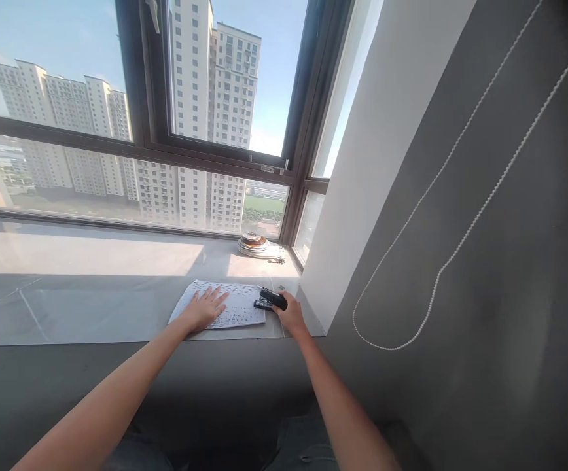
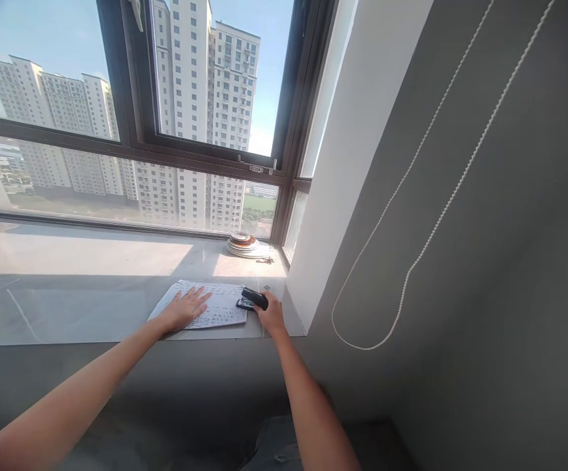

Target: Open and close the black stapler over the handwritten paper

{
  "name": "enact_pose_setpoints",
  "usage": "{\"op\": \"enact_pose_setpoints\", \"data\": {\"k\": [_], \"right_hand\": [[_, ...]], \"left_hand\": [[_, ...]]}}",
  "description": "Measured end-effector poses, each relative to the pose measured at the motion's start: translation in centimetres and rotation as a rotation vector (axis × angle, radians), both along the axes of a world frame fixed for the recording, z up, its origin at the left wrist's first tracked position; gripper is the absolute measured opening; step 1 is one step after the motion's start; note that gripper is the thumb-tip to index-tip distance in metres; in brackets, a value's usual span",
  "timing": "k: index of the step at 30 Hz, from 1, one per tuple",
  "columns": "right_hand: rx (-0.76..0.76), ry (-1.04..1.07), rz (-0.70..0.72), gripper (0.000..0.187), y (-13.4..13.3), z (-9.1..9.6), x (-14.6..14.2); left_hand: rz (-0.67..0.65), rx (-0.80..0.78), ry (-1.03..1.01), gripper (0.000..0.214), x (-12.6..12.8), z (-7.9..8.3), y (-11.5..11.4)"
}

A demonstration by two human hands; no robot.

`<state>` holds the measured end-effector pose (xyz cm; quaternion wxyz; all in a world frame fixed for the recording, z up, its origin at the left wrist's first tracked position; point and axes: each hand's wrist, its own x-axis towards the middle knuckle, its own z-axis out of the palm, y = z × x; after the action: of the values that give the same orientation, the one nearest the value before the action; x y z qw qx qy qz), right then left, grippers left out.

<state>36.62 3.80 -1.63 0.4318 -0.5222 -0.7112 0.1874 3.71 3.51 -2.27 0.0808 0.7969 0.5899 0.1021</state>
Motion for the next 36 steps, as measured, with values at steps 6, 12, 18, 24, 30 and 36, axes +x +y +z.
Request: {"op": "enact_pose_setpoints", "data": {"k": [6,12,18,24,30,36], "right_hand": [[0.083,0.06,-0.222,0.041,0.8,-1.5,1.3],[0.091,-0.1,-0.293,0.042,1.0,-1.6,1.0],[0.065,-0.163,-0.086,0.035,0.0,-0.5,0.4],[0.1,-0.241,0.024,0.038,-0.7,-0.2,-0.2],[0.104,-0.423,0.035,0.046,-1.1,0.0,-1.1],[0.399,-0.604,0.148,0.072,-2.1,0.8,-1.4]], "left_hand": [[0.01,-0.028,0.025,0.062,0.2,0.4,-0.3],[0.02,-0.077,0.072,0.064,0.7,1.3,-0.8],[0.027,-0.085,0.095,0.063,0.9,1.7,-1.1],[0.028,-0.101,0.118,0.063,1.0,2.0,-1.3],[0.024,-0.086,0.116,0.063,1.0,1.7,-1.3],[0.022,-0.045,0.093,0.062,0.6,0.8,-0.8]]}}
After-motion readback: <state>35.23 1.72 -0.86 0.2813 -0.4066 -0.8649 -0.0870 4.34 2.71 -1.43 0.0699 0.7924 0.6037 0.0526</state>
